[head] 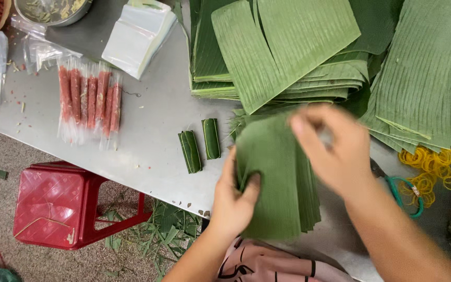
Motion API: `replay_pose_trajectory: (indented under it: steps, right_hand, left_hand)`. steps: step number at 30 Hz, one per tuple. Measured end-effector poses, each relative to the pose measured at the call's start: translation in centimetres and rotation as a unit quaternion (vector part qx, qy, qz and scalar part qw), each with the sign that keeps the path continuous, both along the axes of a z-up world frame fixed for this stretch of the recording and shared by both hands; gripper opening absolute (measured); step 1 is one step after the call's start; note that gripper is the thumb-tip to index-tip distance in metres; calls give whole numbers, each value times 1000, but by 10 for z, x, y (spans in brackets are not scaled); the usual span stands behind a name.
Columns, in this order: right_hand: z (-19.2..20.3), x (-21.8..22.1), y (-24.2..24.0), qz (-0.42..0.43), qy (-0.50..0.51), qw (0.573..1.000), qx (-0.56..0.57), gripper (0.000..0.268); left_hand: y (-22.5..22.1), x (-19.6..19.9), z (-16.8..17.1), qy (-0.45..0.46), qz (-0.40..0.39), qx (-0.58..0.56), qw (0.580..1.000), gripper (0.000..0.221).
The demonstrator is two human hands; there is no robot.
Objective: The person folds banana leaves into rectangular packets, places a pre-formed pink filling inside, folds the leaf ends, and secures each packet with a yellow rubber band. The finished packets are set aside on the table.
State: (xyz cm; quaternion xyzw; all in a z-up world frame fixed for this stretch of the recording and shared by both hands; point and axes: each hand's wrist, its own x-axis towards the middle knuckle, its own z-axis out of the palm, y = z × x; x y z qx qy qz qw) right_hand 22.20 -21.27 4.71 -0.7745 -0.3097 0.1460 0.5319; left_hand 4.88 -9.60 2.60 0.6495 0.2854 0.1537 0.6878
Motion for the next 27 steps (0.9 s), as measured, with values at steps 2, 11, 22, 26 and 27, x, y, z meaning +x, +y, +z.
replay_pose_trajectory:
  steps: [2, 11, 22, 26, 27]
  right_hand:
    - [-8, 32, 30, -32, -212, 976, -46, 39]
    - [-57, 56, 93, -81, -309, 926, -200, 46]
    - [3, -48, 1, 248, -425, 867, 81, 38]
    - [-13, -27, -20, 57, -72, 991, 95, 63]
    - [-19, -19, -25, -9, 92, 992, 92, 71]
  left_hand:
    - [-3, -2, -19, 74, 10, 133, 988, 70]
    - [-22, 3, -38, 33, 27, 299, 953, 83]
    - [35, 1, 2, -143, 132, -340, 920, 43]
    - [45, -5, -6, -91, -12, -266, 959, 32]
    - [46, -6, -8, -61, -69, -232, 968, 31]
